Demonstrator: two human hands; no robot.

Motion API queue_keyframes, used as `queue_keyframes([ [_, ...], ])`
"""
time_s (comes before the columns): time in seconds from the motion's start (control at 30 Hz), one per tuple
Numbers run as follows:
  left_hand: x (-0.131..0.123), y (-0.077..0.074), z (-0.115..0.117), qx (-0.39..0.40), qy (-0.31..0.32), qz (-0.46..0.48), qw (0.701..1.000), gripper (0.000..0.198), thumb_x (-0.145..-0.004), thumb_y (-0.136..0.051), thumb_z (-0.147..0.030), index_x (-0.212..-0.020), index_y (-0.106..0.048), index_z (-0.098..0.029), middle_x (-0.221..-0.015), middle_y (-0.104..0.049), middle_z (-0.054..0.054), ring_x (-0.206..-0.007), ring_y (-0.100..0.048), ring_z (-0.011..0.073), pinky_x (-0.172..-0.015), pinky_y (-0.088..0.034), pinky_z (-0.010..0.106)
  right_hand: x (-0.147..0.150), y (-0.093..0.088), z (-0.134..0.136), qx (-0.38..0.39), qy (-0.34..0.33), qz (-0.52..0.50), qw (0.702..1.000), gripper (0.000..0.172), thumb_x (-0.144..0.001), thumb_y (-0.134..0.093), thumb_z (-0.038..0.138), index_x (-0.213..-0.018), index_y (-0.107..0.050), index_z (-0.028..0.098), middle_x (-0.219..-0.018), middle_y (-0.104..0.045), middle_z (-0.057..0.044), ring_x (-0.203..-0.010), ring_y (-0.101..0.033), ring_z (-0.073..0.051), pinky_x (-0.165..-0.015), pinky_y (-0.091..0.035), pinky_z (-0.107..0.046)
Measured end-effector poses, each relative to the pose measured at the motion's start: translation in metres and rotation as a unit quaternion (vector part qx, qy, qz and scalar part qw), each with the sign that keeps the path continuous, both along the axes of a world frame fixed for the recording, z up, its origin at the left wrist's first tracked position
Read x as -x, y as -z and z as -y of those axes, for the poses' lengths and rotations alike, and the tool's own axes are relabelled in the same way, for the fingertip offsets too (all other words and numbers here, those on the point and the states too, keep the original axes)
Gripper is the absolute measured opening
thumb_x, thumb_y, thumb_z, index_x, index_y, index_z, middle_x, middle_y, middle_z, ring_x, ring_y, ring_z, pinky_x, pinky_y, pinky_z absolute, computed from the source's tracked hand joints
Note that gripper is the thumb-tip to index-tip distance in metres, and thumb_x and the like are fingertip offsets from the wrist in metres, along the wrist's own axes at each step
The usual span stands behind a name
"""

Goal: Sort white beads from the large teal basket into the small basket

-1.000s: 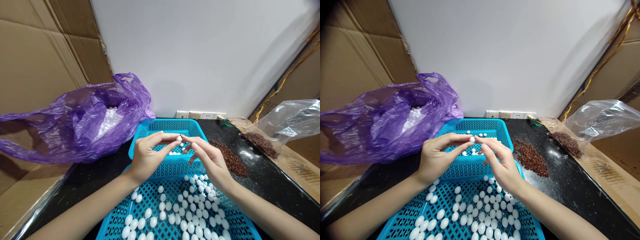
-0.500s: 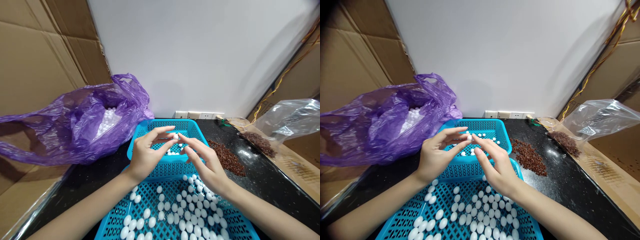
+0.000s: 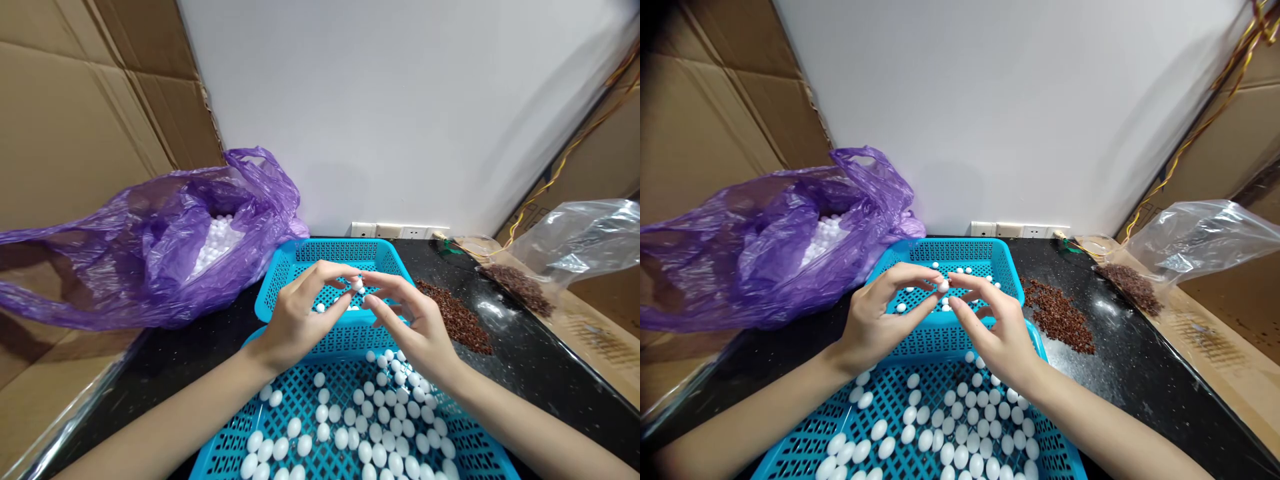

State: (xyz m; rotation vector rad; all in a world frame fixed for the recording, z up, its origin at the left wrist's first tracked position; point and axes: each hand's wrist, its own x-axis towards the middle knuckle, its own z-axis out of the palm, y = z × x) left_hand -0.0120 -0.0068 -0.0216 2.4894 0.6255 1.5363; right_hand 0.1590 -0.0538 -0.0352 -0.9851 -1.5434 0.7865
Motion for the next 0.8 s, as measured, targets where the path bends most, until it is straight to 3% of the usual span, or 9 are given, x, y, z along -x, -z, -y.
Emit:
queue_keyframes([
  [0.37,0.001,-0.001,0.001,-0.007,-0.025,-0.010,1.000,0.026,-0.080,-0.061,-0.005,-0.100,-0.055,-0.021,-0.092,-0.061,0.000,-0.082,-0.061,0.0112,-0.074,-0.055,0.024,-0.001,0.001,0.001,-0.004,-0.014,0.000,1.000,0.022,-0.090,-0.051,0.028,-0.110,-0.060,0.027,-0.104,-0.065,-0.004,-0.084,-0.063,-0.014,-0.064,-0.053,-0.027],
  [0.53,-0.002,0.002,-0.001,0.089,-0.045,0.019,0.995,0.022,-0.081,-0.064,-0.014,-0.100,-0.055,-0.018,-0.093,-0.061,0.001,-0.080,-0.064,0.0111,-0.070,-0.056,0.021,0.000,0.001,0.001,0.002,0.006,-0.030,1.000,0.023,-0.090,-0.050,0.029,-0.113,-0.053,0.026,-0.108,-0.061,-0.004,-0.084,-0.060,-0.013,-0.063,-0.051,-0.026],
  [0.7,-0.001,0.001,-0.007,0.122,-0.081,-0.020,0.989,0.013,-0.082,-0.061,-0.013,-0.093,-0.058,-0.018,-0.093,-0.061,0.000,-0.079,-0.062,0.0107,-0.070,-0.054,0.022,0.000,0.004,0.000,0.014,0.023,-0.017,1.000,0.008,-0.089,-0.049,0.026,-0.096,-0.050,0.022,-0.093,-0.058,-0.001,-0.066,-0.055,-0.009,-0.048,-0.042,-0.020],
  [0.8,0.001,0.003,-0.014,0.114,-0.094,-0.073,0.986,0.014,-0.079,-0.058,-0.005,-0.082,-0.062,-0.018,-0.094,-0.061,0.001,-0.085,-0.061,0.0125,-0.074,-0.053,0.023,0.000,0.005,0.001,0.024,-0.020,0.056,0.998,0.002,-0.087,-0.048,0.020,-0.087,-0.050,0.020,-0.078,-0.056,0.002,-0.053,-0.048,-0.006,-0.044,-0.037,-0.020],
])
